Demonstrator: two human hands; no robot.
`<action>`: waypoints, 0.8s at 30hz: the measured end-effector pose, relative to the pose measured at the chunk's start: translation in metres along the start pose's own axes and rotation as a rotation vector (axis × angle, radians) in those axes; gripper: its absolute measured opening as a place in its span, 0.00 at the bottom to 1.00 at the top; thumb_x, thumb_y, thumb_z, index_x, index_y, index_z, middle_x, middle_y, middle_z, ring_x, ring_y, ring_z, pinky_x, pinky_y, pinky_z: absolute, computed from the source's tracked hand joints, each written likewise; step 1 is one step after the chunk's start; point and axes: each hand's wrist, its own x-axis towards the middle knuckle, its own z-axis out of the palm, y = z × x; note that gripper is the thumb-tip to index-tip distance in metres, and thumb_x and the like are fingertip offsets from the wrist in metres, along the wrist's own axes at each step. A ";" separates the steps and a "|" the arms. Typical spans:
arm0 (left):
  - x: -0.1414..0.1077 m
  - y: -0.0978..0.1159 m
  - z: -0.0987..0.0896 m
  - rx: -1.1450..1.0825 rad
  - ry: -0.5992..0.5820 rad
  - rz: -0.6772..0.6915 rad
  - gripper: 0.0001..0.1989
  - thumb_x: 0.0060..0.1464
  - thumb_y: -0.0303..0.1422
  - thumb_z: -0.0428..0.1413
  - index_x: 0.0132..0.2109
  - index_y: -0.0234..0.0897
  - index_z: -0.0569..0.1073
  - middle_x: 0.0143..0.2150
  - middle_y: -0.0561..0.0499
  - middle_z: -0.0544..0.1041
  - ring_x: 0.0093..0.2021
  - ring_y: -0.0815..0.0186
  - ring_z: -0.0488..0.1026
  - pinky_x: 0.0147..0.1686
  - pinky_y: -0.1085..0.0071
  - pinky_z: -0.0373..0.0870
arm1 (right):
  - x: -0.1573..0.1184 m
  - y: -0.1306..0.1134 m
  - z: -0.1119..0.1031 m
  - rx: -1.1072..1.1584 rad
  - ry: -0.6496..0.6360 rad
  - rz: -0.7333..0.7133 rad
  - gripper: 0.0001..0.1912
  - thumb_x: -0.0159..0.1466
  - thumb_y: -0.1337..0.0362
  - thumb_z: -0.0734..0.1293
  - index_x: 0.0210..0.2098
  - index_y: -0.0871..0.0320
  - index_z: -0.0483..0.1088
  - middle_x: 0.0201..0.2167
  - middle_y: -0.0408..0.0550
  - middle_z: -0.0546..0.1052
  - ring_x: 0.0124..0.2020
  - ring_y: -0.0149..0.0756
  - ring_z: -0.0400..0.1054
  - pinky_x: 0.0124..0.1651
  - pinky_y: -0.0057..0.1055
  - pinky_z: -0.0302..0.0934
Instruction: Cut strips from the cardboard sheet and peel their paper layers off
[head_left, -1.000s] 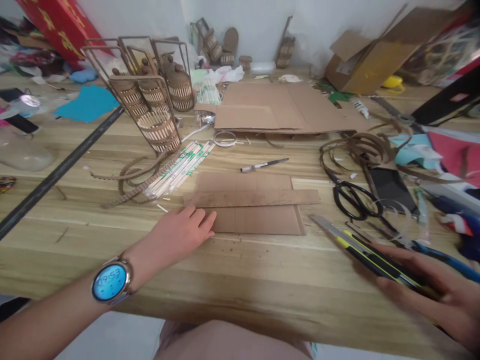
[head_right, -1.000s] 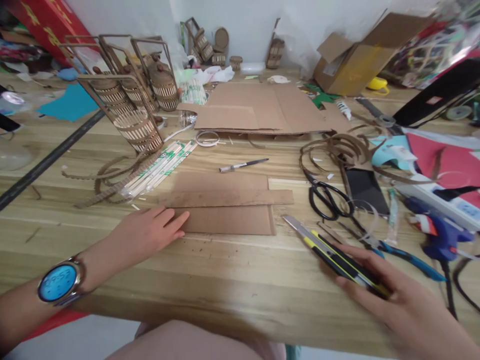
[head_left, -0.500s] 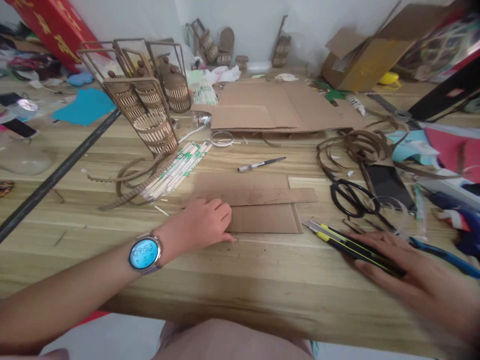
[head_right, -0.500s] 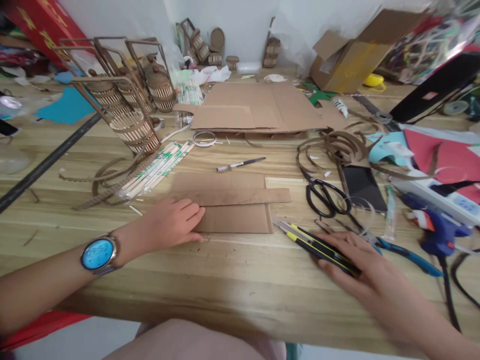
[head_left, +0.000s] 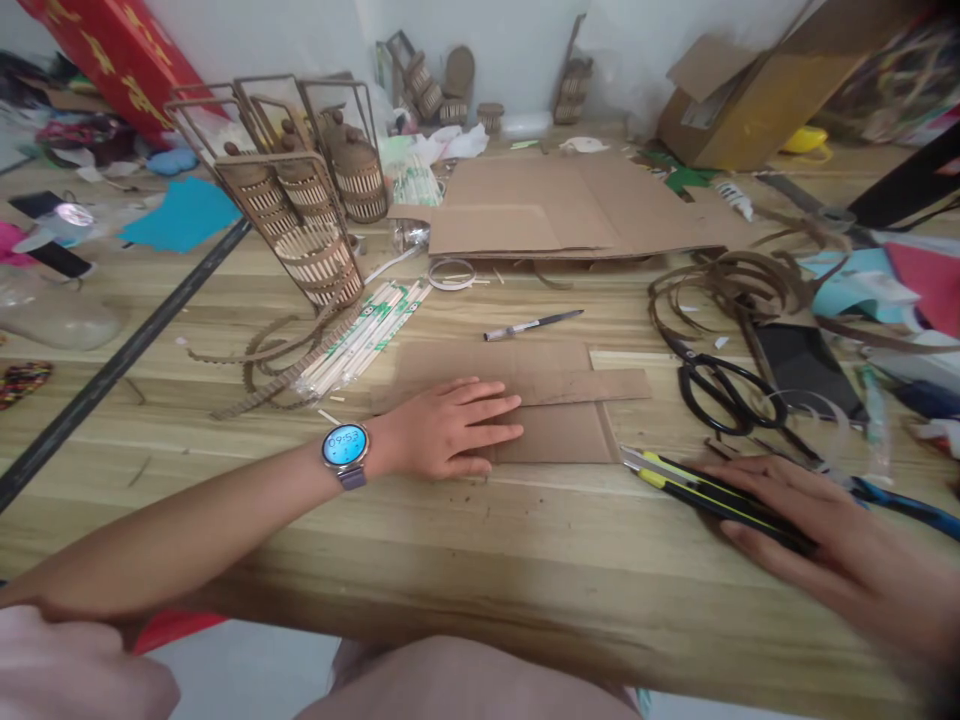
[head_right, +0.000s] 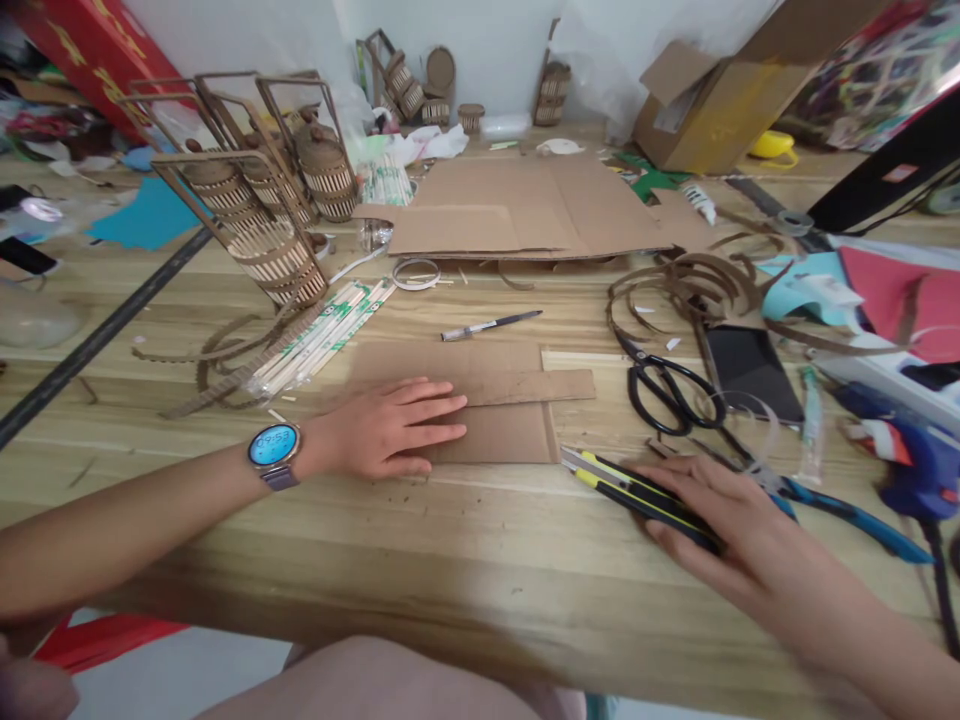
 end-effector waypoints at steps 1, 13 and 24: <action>0.001 0.000 0.001 -0.012 -0.003 -0.013 0.25 0.69 0.43 0.50 0.67 0.38 0.67 0.72 0.40 0.62 0.73 0.49 0.55 0.68 0.49 0.56 | 0.001 0.001 0.000 -0.008 0.011 0.000 0.21 0.65 0.54 0.66 0.57 0.41 0.73 0.52 0.53 0.80 0.53 0.53 0.76 0.51 0.47 0.75; 0.009 -0.004 0.002 -0.147 -0.048 -0.110 0.23 0.73 0.40 0.43 0.67 0.39 0.68 0.72 0.45 0.61 0.74 0.55 0.52 0.71 0.53 0.51 | 0.004 0.025 0.021 -0.190 0.043 -0.098 0.28 0.67 0.43 0.60 0.64 0.43 0.66 0.48 0.52 0.76 0.44 0.47 0.77 0.49 0.44 0.75; 0.008 -0.003 0.000 -0.178 -0.092 -0.206 0.23 0.73 0.40 0.42 0.68 0.42 0.66 0.72 0.51 0.61 0.75 0.53 0.50 0.72 0.47 0.45 | 0.005 -0.008 0.019 -0.216 0.116 -0.108 0.25 0.70 0.47 0.58 0.59 0.52 0.70 0.51 0.54 0.76 0.49 0.45 0.75 0.51 0.39 0.73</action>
